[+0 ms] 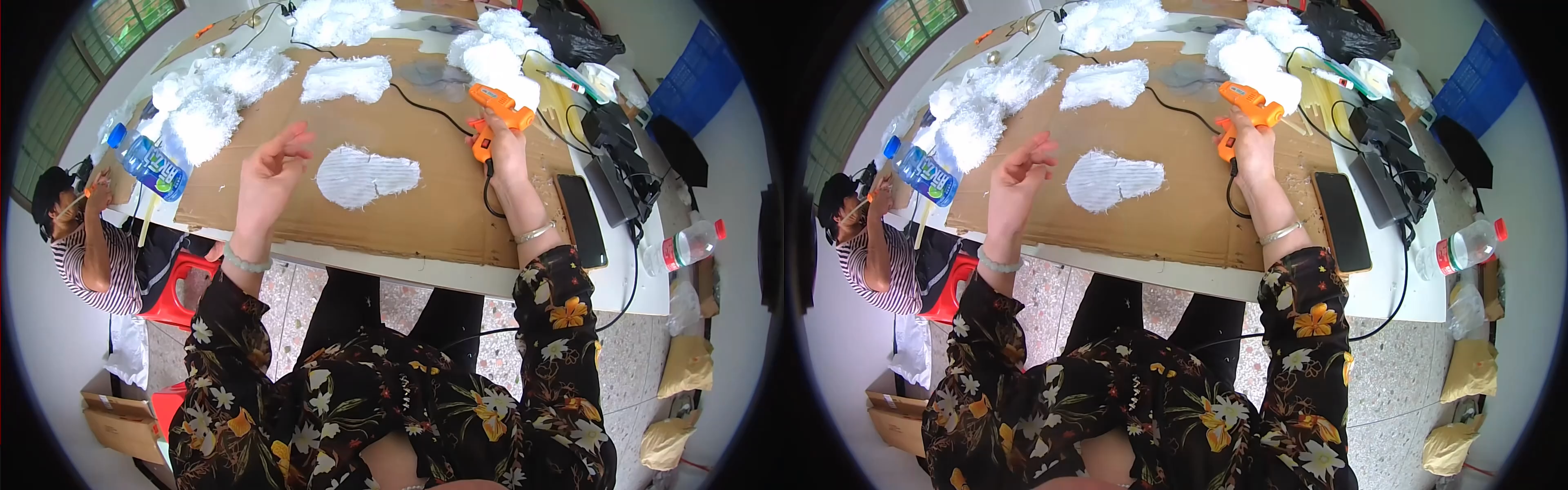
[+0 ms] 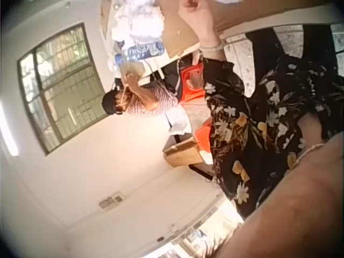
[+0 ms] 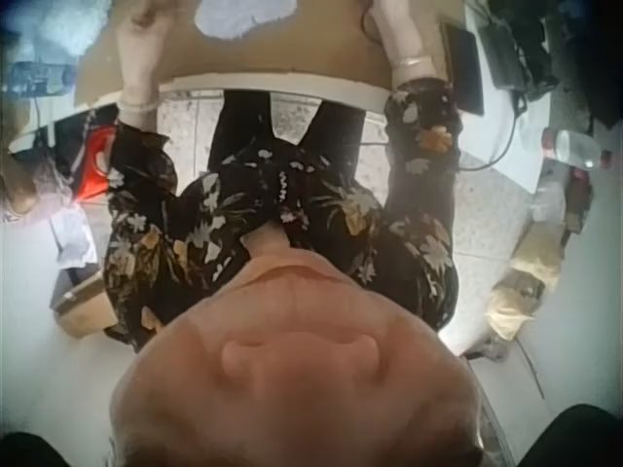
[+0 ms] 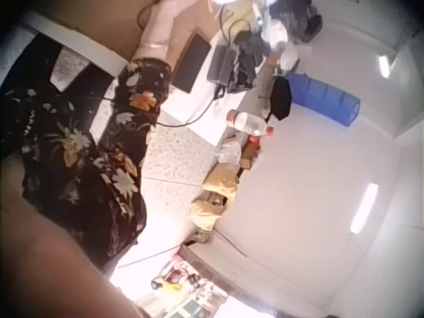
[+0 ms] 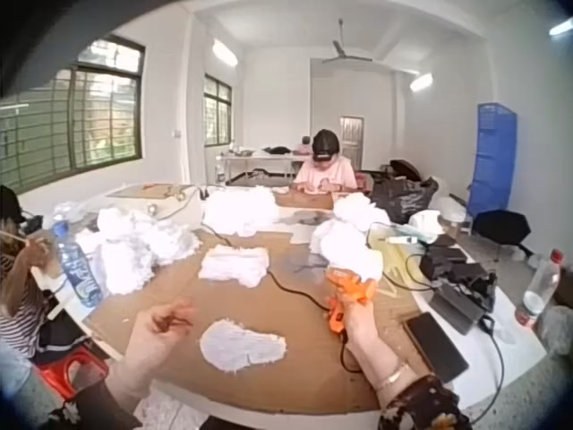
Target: Applying hot glue to white fuzzy material and pressing it onto a cardboard surface to create a craft item.
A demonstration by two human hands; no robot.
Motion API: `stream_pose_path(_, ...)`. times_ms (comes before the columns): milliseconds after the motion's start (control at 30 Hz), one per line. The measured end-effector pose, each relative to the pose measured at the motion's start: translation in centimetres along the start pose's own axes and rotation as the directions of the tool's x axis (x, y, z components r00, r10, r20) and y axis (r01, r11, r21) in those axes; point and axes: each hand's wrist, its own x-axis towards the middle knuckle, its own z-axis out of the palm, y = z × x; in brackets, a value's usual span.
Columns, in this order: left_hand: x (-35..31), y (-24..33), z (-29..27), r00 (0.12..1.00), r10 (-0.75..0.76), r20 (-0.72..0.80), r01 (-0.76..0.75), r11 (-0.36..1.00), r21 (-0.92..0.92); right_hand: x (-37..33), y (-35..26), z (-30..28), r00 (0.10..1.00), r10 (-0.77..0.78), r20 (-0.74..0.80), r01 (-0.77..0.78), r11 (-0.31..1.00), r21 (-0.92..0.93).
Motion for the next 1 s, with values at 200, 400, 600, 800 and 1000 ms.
stream_pose_path(200, 0.6, 1.0, 0.0, 0.955, 0.284, 0.087, -0.284, 0.789, 0.544, 0.5, 0.2, 0.0, 0.997, -0.072, -0.03, 0.073, 0.996, 0.044)
stream_pose_path(400, -0.1, 1.2, 2.3, 0.821, 0.501, 0.273, -0.55, 0.567, 0.613, 0.8, -0.4, 0.0, 0.998, -0.038, 0.044, 0.04, 0.999, -0.038)
stream_pose_path(600, -0.2, 0.5, 2.3, 0.559, 0.616, 0.556, -0.806, 0.244, 0.54, 1.1, 0.3, -0.6, 0.998, -0.039, 0.05, 0.043, 0.996, -0.077)
stream_pose_path(800, 0.3, 0.0, 1.6, 0.549, 0.564, 0.617, -0.802, 0.147, 0.579, 1.0, 0.4, -0.9, 0.996, -0.049, 0.074, 0.056, 0.995, -0.086)
stream_pose_path(1000, 0.9, 0.0, 1.5, 0.513, 0.443, 0.735, -0.838, 0.072, 0.541, 0.4, -0.3, 0.4, 0.999, -0.036, 0.024, 0.037, 0.998, -0.043)
